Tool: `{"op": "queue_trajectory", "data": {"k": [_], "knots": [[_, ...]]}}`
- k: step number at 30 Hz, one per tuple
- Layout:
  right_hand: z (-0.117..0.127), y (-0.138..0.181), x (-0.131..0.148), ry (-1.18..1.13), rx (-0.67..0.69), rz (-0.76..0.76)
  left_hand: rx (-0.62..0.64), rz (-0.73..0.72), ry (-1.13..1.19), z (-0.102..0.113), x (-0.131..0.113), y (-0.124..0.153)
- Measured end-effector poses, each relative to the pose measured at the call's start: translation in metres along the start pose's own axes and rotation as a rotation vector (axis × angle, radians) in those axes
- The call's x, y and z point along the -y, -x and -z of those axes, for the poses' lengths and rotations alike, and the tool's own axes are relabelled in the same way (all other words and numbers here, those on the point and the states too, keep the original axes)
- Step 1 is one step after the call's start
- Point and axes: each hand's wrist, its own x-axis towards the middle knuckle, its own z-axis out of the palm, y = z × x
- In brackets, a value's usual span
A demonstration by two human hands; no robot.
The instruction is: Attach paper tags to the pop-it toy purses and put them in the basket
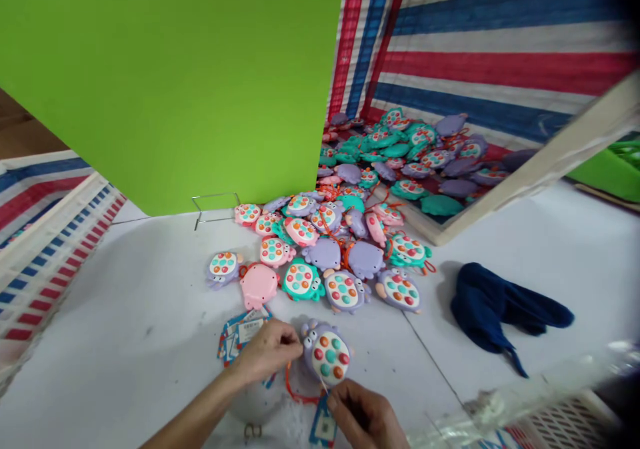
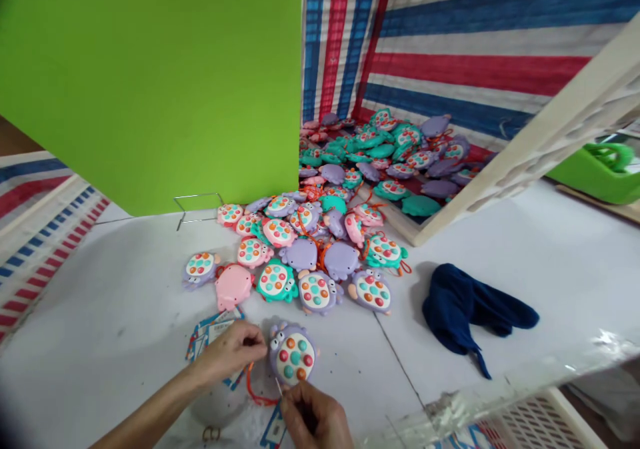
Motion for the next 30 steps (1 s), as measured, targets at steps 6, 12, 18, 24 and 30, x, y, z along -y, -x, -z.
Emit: {"op": "queue_trajectory", "data": {"k": [6,12,18,24,30], "knots": [[-0.001,-0.010,0.023,0.254,-0.003,0.097,0.064,0.002,0.211,0.004,-0.004,0.012],[-0.005,-0.019,0.023,0.404,-0.050,0.190,0.038,-0.011,0.266,0.002,-0.010,0.020],[-0.009,-0.019,0.017,0.370,-0.081,0.213,0.003,-0.058,0.239,-0.004,-0.017,0.029],[-0.012,-0.022,0.007,0.236,-0.221,0.324,-0.123,-0.147,0.157,-0.020,-0.024,0.033],[-0.017,-0.029,0.001,0.226,-0.287,0.374,-0.253,-0.058,0.481,-0.028,-0.015,0.027]]}}
